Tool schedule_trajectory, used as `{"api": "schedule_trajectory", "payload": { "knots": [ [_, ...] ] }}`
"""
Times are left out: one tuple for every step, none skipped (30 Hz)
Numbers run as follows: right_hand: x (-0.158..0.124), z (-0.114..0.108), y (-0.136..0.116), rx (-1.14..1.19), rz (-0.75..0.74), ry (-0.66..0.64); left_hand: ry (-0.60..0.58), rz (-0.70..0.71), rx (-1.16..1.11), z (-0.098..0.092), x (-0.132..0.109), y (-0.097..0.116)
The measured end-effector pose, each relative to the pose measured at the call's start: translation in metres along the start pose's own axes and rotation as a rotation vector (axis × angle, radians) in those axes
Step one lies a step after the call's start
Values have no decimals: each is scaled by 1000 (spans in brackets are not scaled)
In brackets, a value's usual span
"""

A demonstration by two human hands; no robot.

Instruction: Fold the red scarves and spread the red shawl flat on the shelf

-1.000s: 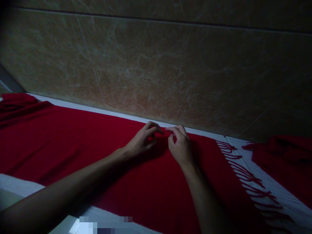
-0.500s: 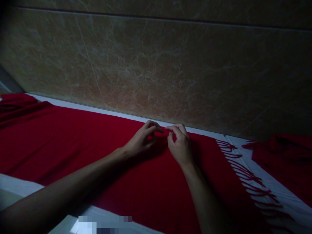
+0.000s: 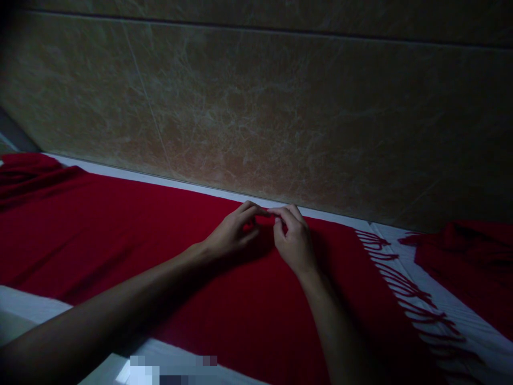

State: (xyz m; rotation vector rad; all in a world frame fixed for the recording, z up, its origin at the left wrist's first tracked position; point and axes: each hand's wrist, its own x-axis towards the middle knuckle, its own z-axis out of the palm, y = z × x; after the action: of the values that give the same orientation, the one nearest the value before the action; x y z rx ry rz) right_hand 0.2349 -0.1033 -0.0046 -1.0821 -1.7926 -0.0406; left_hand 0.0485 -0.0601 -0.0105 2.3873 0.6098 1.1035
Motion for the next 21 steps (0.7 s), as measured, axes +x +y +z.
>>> {"api": "schedule_trajectory", "payload": {
  "knots": [
    [0,0,0,5,-5,0,-4,0,-1,0,0,0],
    [0,1,0,6,-12,5,-5,-1,-2,0,0,1],
    [0,1,0,2,-21,16,-5,-2,-2,-1,0,1],
    [0,1,0,-6,-32,28,-5,-2,-3,-1,0,2],
    [0,1,1,-15,-40,41,-6,-3,-5,-1,0,2],
    [0,2,1,-22,-42,50,-6,-4,-7,-1,1,2],
    [0,2,2,-25,-39,55,-5,-5,-10,-1,1,3],
    [-1,2,2,-25,-33,56,-5,-4,-12,-1,1,3],
    [-1,3,3,-25,-27,56,-4,-2,-13,-1,1,3],
    [-1,3,3,-23,-23,56,-4,0,-14,-1,1,4],
    [-1,3,3,-22,-22,57,-5,1,-14,-1,1,4],
    [-1,3,3,-22,-25,57,-6,1,-13,-1,1,4],
    [-1,3,3,-24,-29,59,-7,2,-12,-1,1,4],
    [-1,3,3,-26,-35,60,-8,3,-10,-1,1,4],
    [-1,2,3,-27,-40,61,-7,5,-8,-1,1,3],
    [-1,2,3,-26,-42,60,-5,8,-7,-1,1,3],
    [-1,2,3,-23,-40,57,-5,11,-7,-1,1,3],
    [-1,2,3,-17,-33,51,-5,13,-8,0,1,3],
    [-1,2,2,-8,-24,42,-4,12,-8,0,1,3],
    [-1,2,2,3,-14,33,-3,10,-8,0,1,3],
    [-1,2,2,14,-7,24,-4,5,-7,0,1,3]
  ]
}}
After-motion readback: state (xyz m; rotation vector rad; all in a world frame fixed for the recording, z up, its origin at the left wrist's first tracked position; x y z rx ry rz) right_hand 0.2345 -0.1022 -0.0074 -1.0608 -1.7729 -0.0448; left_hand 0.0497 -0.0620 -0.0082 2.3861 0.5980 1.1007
